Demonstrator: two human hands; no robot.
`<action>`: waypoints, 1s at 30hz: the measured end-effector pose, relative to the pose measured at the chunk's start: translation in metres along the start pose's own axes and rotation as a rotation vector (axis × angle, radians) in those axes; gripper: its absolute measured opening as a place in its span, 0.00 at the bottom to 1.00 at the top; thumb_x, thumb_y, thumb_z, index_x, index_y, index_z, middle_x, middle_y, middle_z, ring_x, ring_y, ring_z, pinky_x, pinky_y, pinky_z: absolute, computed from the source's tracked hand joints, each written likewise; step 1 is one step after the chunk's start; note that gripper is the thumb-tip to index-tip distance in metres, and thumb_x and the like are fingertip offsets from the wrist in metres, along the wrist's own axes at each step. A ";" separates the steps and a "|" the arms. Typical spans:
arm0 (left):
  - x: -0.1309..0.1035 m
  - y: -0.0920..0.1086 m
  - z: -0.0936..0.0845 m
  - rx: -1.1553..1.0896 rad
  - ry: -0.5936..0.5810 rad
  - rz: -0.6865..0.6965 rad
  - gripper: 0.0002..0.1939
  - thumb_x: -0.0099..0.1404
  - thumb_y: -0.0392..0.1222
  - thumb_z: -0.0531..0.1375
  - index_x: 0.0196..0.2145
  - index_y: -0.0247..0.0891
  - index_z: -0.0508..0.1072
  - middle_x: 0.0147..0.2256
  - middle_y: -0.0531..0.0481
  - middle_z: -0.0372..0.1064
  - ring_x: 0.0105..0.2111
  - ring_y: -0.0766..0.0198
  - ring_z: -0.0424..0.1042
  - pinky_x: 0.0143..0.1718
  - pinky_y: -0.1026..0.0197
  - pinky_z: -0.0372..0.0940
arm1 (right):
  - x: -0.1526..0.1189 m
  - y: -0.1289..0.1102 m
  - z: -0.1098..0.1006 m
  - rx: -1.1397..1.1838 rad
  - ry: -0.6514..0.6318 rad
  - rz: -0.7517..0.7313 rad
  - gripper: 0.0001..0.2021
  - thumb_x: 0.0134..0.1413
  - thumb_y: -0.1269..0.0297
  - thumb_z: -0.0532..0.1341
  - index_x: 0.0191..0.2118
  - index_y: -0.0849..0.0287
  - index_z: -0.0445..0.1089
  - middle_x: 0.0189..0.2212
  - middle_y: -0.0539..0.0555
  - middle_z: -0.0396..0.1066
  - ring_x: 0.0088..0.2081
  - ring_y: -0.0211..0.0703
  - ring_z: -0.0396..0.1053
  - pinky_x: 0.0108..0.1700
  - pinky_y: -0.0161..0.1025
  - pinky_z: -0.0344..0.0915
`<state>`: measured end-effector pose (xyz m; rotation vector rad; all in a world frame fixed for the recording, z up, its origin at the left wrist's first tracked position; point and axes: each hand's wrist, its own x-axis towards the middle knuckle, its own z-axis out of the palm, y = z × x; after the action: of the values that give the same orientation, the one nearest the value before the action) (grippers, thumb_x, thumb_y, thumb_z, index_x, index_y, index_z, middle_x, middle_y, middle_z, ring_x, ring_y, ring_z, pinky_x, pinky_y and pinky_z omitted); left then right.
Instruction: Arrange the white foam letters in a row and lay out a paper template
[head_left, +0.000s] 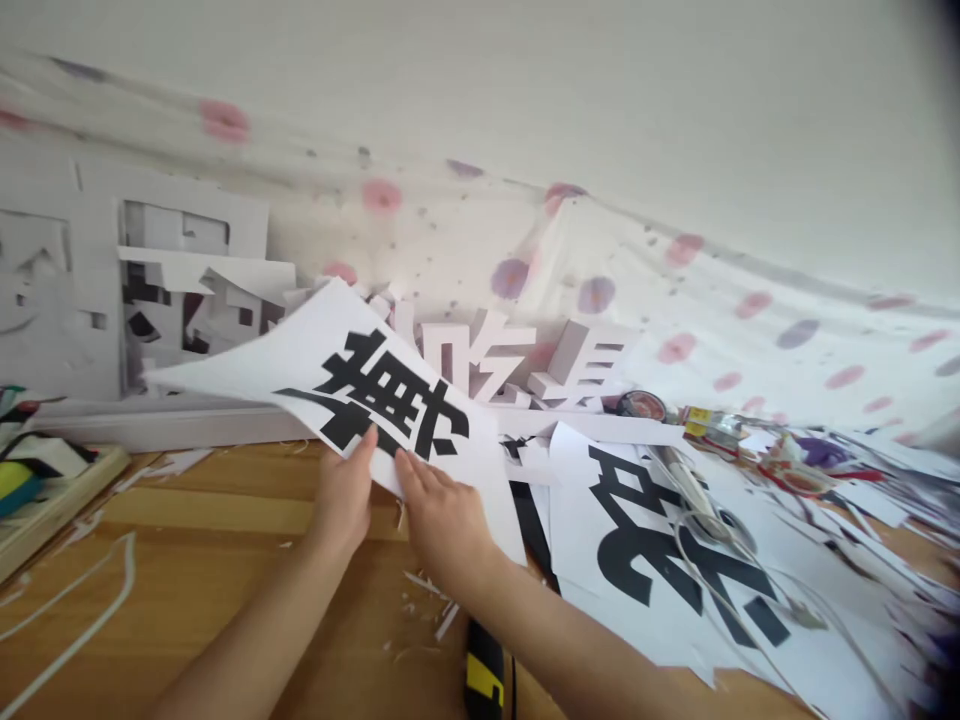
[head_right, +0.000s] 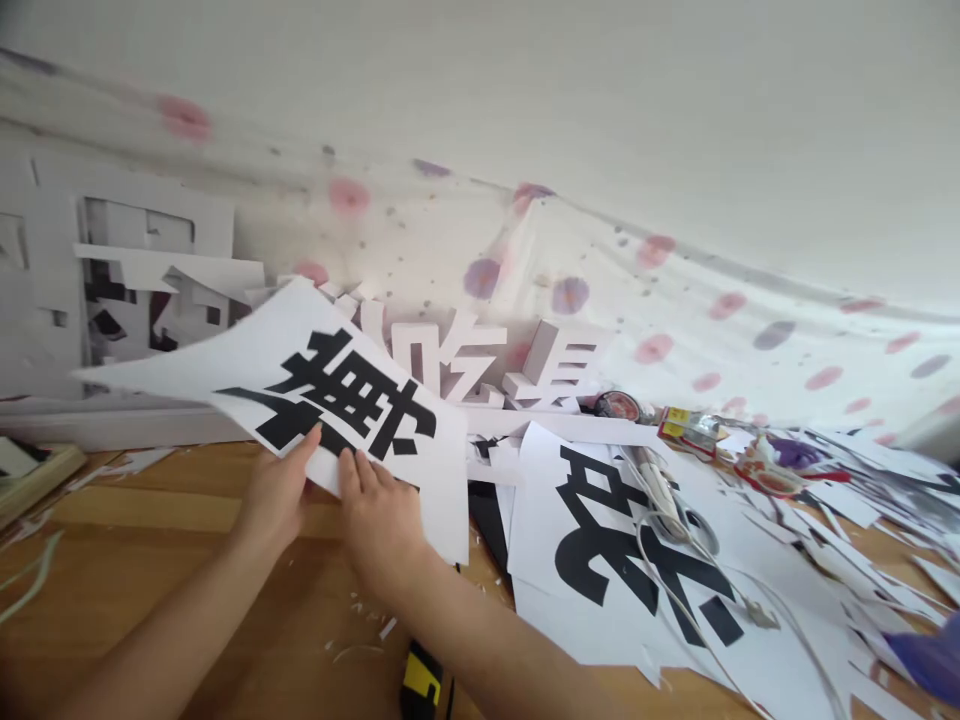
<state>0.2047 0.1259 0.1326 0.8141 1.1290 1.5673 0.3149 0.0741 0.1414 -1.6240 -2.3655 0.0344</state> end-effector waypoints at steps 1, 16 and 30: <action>0.007 0.000 -0.007 -0.001 0.058 -0.036 0.18 0.59 0.39 0.59 0.49 0.38 0.68 0.48 0.44 0.71 0.46 0.50 0.73 0.44 0.48 0.72 | -0.001 -0.003 0.003 0.035 -0.016 -0.035 0.31 0.52 0.71 0.56 0.64 0.58 0.52 0.62 0.61 0.55 0.55 0.56 0.64 0.46 0.52 0.69; 0.065 -0.001 -0.194 0.209 -0.225 -0.488 0.20 0.38 0.43 0.72 0.32 0.38 0.75 0.30 0.42 0.77 0.29 0.44 0.77 0.30 0.47 0.75 | -0.015 0.032 -0.019 0.360 -0.030 0.246 0.21 0.57 0.57 0.56 0.56 0.54 0.65 0.51 0.56 0.70 0.51 0.53 0.68 0.50 0.51 0.65; 0.062 -0.018 -0.203 0.072 -0.084 -0.197 0.31 0.36 0.37 0.74 0.41 0.39 0.73 0.30 0.50 0.78 0.25 0.59 0.76 0.25 0.65 0.72 | -0.027 0.014 0.034 0.260 -0.122 0.268 0.23 0.55 0.62 0.57 0.58 0.58 0.63 0.54 0.59 0.67 0.55 0.54 0.65 0.55 0.51 0.62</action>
<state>0.0105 0.1325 0.0450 0.7841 1.1727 1.3245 0.3288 0.0594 0.1010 -1.8357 -2.1004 0.4848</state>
